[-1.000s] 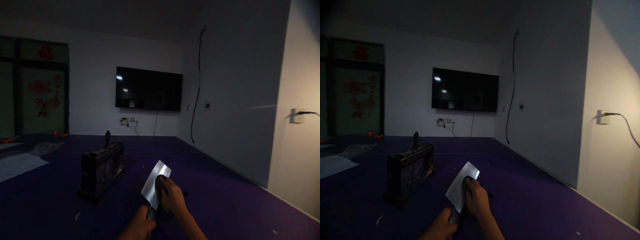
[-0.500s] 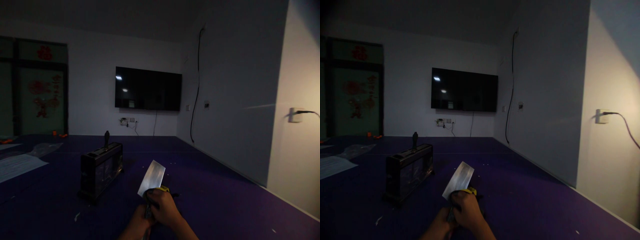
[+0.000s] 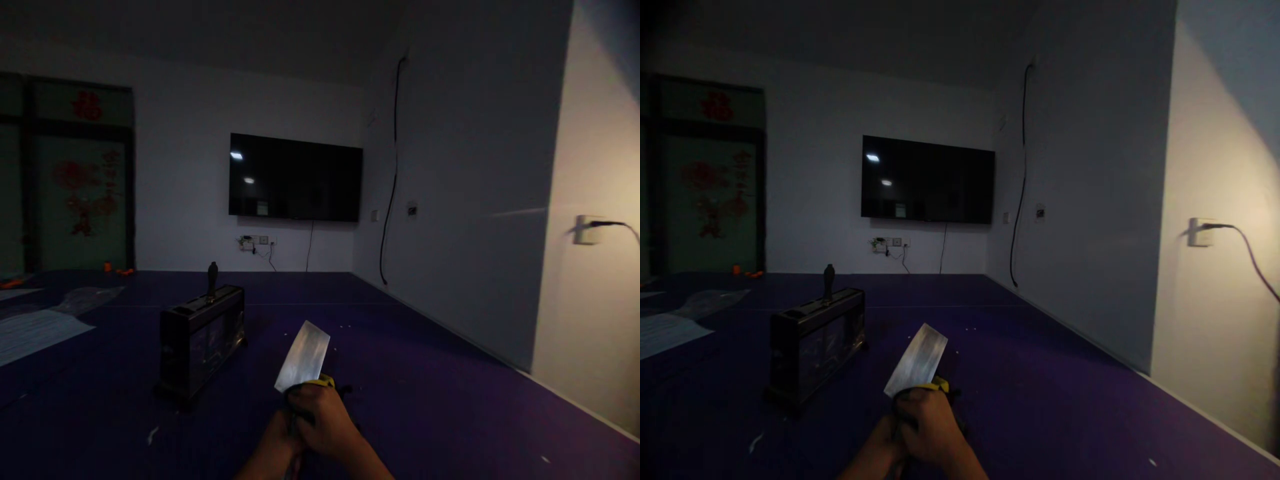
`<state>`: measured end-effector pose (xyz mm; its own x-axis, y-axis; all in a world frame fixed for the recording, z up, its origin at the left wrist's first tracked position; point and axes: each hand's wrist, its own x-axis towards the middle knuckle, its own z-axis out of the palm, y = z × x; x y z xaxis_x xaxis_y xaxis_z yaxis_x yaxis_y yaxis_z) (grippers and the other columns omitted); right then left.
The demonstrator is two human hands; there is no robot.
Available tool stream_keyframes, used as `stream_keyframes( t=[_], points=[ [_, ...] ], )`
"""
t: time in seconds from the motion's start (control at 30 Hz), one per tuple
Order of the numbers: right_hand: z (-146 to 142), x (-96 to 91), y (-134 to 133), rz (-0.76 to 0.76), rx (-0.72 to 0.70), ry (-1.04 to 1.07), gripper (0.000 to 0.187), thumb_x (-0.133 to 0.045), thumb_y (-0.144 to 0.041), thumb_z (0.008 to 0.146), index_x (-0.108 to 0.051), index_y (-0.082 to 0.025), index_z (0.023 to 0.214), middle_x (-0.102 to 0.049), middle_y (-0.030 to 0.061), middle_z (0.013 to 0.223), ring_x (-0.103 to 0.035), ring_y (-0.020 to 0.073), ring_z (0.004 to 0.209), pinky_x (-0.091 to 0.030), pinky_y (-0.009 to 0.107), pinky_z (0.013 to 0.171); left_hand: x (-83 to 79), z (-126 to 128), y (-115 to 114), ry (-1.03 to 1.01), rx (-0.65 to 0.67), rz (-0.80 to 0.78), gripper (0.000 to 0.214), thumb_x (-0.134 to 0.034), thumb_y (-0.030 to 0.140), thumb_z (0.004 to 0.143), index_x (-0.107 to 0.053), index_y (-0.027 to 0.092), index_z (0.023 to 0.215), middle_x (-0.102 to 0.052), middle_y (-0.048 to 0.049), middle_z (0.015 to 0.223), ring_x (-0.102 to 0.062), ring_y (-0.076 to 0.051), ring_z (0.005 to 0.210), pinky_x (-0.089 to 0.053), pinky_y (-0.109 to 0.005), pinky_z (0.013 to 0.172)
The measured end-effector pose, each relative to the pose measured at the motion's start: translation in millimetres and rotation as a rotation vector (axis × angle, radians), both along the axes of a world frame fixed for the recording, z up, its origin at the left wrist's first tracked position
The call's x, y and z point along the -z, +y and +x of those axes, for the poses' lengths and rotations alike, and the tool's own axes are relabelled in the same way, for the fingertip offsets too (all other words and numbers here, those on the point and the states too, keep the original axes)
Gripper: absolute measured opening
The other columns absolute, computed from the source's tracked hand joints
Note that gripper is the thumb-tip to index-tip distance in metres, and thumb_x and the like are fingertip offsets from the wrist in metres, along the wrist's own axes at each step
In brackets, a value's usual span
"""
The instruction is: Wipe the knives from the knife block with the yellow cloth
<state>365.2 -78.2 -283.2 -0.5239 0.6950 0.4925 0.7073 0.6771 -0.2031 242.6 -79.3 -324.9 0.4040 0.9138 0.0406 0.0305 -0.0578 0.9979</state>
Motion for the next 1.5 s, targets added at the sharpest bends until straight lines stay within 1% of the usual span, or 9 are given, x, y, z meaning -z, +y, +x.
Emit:
stream_keyframes(
  t=[0.17,0.33,0.43,0.57,0.7,0.93,1.17,1.3,1.5],
  points=[
    [4,-1.2,3,0.002,0.121,0.029,0.033,-0.044,-0.014,0.064,-0.065,-0.025,0.086,-0.067,0.0005,0.083,-0.059,0.0158,0.078,-0.041,0.023,0.071,13.2,3,5,0.025,-0.069,0.003,0.023,-0.067,0.032,0.059,-0.058,0.014,0.072,-0.046,0.0057,0.045,-0.039,-0.007,0.039,-0.028,-0.019,0.040],
    [23,2.3,16,0.042,0.399,0.177,0.041,-0.044,-0.018,0.073,-0.060,-0.026,0.110,-0.065,0.0048,0.099,-0.060,0.0180,0.083,-0.043,0.026,0.072,16.6,0,7,0.135,-0.041,-0.011,0.022,-0.064,0.018,0.058,-0.055,0.015,0.078,-0.048,0.0068,0.051,-0.040,-0.006,0.040,-0.029,-0.018,0.042],
    [36,2.0,22,0.142,0.512,0.218,0.039,-0.045,-0.020,0.075,-0.060,-0.025,0.111,-0.062,0.0064,0.096,-0.058,0.0189,0.081,-0.043,0.029,0.072,11.7,-4,4,0.201,-0.024,0.013,0.031,-0.063,0.017,0.060,-0.054,0.016,0.090,-0.053,0.0060,0.058,-0.044,-0.007,0.045,-0.034,-0.019,0.047],
    [43,0.6,24,0.339,0.604,0.232,0.035,-0.051,-0.024,0.074,-0.062,-0.028,0.107,-0.053,0.0069,0.114,-0.048,0.0261,0.103,-0.038,0.041,0.085,8.9,-4,2,0.258,-0.022,0.035,0.028,-0.063,0.018,0.061,-0.052,0.016,0.087,-0.053,0.0051,0.061,-0.045,-0.007,0.047,-0.032,-0.019,0.045],
    [39,5.6,25,0.361,0.572,0.204,0.043,-0.050,-0.022,0.073,-0.056,-0.027,0.115,-0.048,0.0077,0.121,-0.043,0.0276,0.109,-0.037,0.045,0.089,10.8,-2,3,0.258,-0.035,0.006,0.025,-0.059,0.015,0.062,-0.051,0.015,0.085,-0.050,0.0061,0.058,-0.042,-0.006,0.043,-0.027,-0.018,0.041],
    [36,15.4,34,0.338,0.463,0.254,0.063,-0.040,0.002,0.060,-0.056,-0.024,0.115,-0.056,0.0063,0.113,-0.050,0.0224,0.102,-0.042,0.034,0.088,16.5,1,4,0.276,-0.083,-0.006,0.025,-0.055,0.015,0.064,-0.049,0.015,0.088,-0.045,0.0080,0.053,-0.040,-0.006,0.040,-0.026,-0.019,0.039],
    [57,10.2,36,0.504,0.459,0.376,0.044,-0.038,-0.001,0.065,-0.061,-0.023,0.097,-0.062,0.0045,0.097,-0.053,0.0215,0.093,-0.045,0.036,0.083,18.3,-4,7,0.325,0.010,0.102,0.029,-0.060,0.019,0.063,-0.051,0.016,0.090,-0.052,0.0056,0.063,-0.043,-0.006,0.047,-0.029,-0.018,0.045],
    [57,11.0,34,0.548,0.441,0.348,0.040,-0.042,-0.006,0.071,-0.060,-0.022,0.102,-0.060,0.0063,0.103,-0.049,0.0237,0.097,-0.045,0.040,0.085,13.2,-4,6,0.322,0.049,0.139,0.023,-0.061,0.019,0.062,-0.052,0.016,0.083,-0.050,0.0057,0.060,-0.044,-0.007,0.048,-0.030,-0.018,0.046],
    [41,12.9,32,0.501,0.382,0.323,0.032,-0.045,-0.021,0.082,-0.056,-0.020,0.113,-0.053,0.0096,0.113,-0.048,0.0246,0.101,-0.045,0.043,0.087,8.5,-1,3,0.313,-0.040,0.075,0.025,-0.055,0.012,0.060,-0.054,0.015,0.084,-0.051,0.0053,0.061,-0.042,-0.007,0.046,-0.030,-0.019,0.045]
  ],
)
